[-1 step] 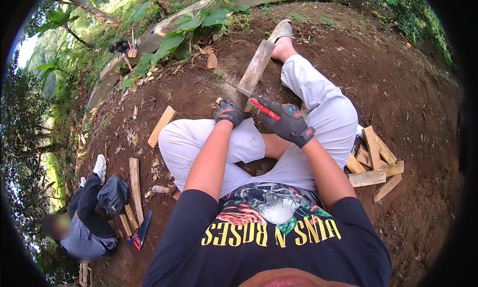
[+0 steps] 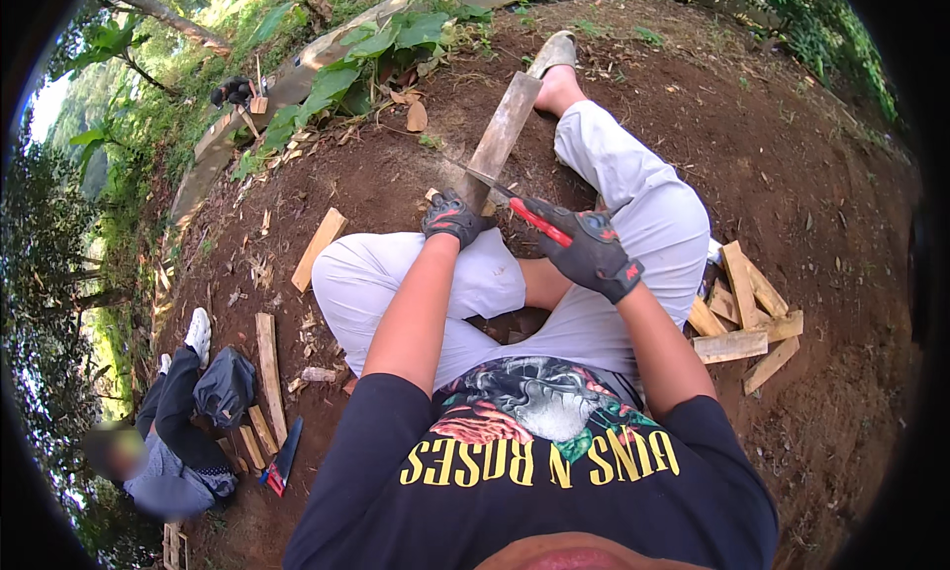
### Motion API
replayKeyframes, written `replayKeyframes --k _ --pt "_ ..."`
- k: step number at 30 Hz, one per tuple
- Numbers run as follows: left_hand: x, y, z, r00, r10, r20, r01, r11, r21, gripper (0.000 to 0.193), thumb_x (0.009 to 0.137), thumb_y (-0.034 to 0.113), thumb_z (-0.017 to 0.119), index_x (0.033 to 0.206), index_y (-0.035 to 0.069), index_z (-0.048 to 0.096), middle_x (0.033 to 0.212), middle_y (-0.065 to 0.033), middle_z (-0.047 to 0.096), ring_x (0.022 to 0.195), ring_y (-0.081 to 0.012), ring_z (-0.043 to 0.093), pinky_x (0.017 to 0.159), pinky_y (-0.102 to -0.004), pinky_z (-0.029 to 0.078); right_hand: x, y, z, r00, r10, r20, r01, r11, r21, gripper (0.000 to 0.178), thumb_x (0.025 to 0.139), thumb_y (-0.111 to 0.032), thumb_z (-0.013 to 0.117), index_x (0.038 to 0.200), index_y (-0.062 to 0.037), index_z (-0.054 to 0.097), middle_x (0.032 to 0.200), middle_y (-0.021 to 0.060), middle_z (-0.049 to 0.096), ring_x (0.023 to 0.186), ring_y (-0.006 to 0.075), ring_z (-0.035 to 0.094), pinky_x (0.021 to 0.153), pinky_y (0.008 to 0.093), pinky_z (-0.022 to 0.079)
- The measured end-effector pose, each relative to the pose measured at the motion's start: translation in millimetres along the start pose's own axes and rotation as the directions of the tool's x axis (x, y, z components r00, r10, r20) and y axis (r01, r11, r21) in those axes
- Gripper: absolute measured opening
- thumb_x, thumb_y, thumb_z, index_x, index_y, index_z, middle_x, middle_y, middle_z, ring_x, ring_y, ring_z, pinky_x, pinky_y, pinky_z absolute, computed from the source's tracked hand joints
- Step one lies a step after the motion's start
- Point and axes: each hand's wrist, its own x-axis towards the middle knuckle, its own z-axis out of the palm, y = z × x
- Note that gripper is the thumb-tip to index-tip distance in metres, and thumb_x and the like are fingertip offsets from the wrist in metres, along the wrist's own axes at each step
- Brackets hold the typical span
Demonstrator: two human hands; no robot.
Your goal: The person sits on the ground and uses a hand saw to cut a piece of wood held between their legs. They repeatedly saw through the wood, pause to adjust the piece, and continue cutting until the wood is separated.
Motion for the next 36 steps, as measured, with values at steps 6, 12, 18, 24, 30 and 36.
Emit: replayKeyframes --k 6,12,18,24,30,36 --pt "-8 4 6 0.999 -0.053 0.011 0.052 0.998 0.020 0.129 0.074 0.072 0.087 0.161 -0.008 0.032 0.162 -0.0295 0.045 0.150 -0.0399 0.049 0.121 -0.0457 0.045 -92 -32 -62 0.986 0.161 0.032 -0.160 0.986 -0.035 0.054 0.095 -0.018 0.071 0.148 -0.0178 0.066 0.105 0.0165 0.079 0.087 0.0380 0.076 0.077 0.0480 0.059" --pt "8 2 24 0.994 0.095 -0.055 -0.090 0.993 0.080 0.120 0.073 0.069 0.088 0.153 -0.007 0.043 0.149 -0.0293 0.056 0.141 -0.0399 0.058 0.116 -0.0469 0.049 19 12 43 0.994 0.102 -0.047 -0.104 0.994 -0.039 0.059 0.092 -0.020 0.064 0.151 -0.0282 0.064 0.101 0.0192 0.078 0.084 0.0400 0.074 0.076 0.0518 0.060" --pt "38 -12 34 0.973 0.224 -0.056 -0.218 0.971 0.101 0.120 0.074 0.070 0.087 0.156 -0.007 0.044 0.154 -0.0293 0.053 0.143 -0.0420 0.055 0.117 -0.0497 0.048 129 15 88 0.999 0.047 -0.005 -0.046 0.995 0.088 0.062 0.092 -0.025 0.058 0.153 -0.0349 0.062 0.109 0.0214 0.078 0.093 0.0421 0.075 0.087 0.0515 0.061" --pt "67 -49 52 0.977 0.161 -0.139 -0.143 0.981 0.135 0.126 0.073 0.071 0.088 0.160 -0.006 0.037 0.158 -0.0302 0.049 0.146 -0.0427 0.053 0.119 -0.0496 0.047 68 7 42 0.999 0.012 0.051 -0.017 0.996 0.090 0.062 0.092 -0.028 0.064 0.153 -0.0325 0.061 0.114 0.0226 0.076 0.102 0.0429 0.074 0.088 0.0522 0.059" --pt "13 -3 24 0.999 0.009 -0.047 -0.008 1.000 0.005 0.123 0.072 0.069 0.090 0.155 -0.007 0.039 0.155 -0.0301 0.052 0.143 -0.0414 0.056 0.118 -0.0493 0.048 -85 -30 -60 0.996 0.023 -0.087 -0.029 0.997 -0.074 0.052 0.092 -0.019 0.071 0.143 -0.0122 0.068 0.084 0.0162 0.072 0.074 0.0391 0.070 0.065 0.0517 0.053" --pt "-15 5 0 0.999 -0.022 -0.032 0.022 1.000 -0.008 0.127 0.072 0.073 0.087 0.158 -0.007 0.038 0.153 -0.0314 0.052 0.143 -0.0445 0.055 0.116 -0.0500 0.048 -39 -28 -20 0.962 -0.128 -0.241 0.081 0.977 -0.197 0.053 0.090 -0.015 0.068 0.143 -0.0146 0.069 0.079 0.0169 0.070 0.069 0.0388 0.069 0.064 0.0509 0.055"
